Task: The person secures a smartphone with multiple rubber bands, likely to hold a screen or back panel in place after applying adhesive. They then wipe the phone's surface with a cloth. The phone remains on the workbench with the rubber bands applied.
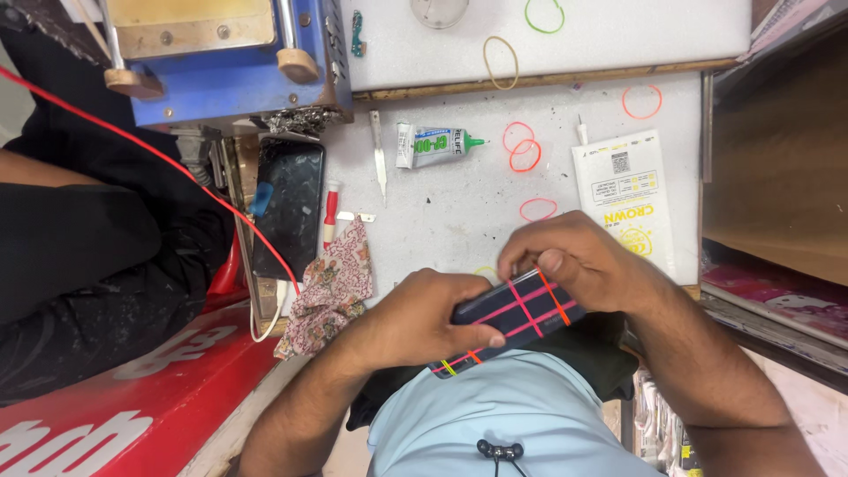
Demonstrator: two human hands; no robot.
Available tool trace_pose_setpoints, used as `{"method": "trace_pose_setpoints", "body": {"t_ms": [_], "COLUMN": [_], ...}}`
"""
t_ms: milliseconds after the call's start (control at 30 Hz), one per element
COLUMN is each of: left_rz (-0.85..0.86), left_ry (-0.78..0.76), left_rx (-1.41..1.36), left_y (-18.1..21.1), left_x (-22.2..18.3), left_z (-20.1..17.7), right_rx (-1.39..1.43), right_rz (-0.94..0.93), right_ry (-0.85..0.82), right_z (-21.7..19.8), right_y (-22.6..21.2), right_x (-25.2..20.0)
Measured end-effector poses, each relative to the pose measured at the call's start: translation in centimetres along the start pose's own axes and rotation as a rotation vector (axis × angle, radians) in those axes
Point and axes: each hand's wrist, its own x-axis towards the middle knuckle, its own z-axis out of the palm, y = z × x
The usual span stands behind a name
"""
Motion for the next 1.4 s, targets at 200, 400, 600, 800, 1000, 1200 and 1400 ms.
{"method": "trace_pose_setpoints", "body": {"t_ms": [200, 400, 600, 800, 1000, 1200, 1400], "left_rz": [0.069, 0.077, 0.117, 0.176, 0.208, 0.230, 0.235], "left_ry": [0.124, 0.127, 0.507, 0.721, 0.720, 0.694, 0.606], "left_rx": [-0.735, -0.986, -0.897, -0.907, -0.913, -0.908, -1.006], "left_y": [-2.8, -4.4, -4.6, -4.3, -3.9, -4.0, -4.1], "left_x": [-0.3, -0.2, -2.8, -3.4, -2.9, -3.3, -2.6], "left_z": [0.5, 2.3, 1.1, 0.7, 1.3, 2.1, 3.3], "right_rx": [-0.293, -0.520, -0.701, -0.966, -1.102, -0.810, 0.260], "right_rz": [-0.194, -0.316, 0.202, 0.166, 0.135, 0.147, 0.237], "right_ry": [0.313, 0.358, 0.668, 0.572, 0.447, 0.523, 0.550], "right_z": [2.0, 3.0, 0.5, -0.6, -1.9, -2.3, -2.2], "right_y": [0.0, 0.9, -0.8, -1.3, -0.8, 0.4, 1.6], "right_x": [-1.4, -1.1, -1.0, 1.8, 5.4, 5.2, 2.4]}}
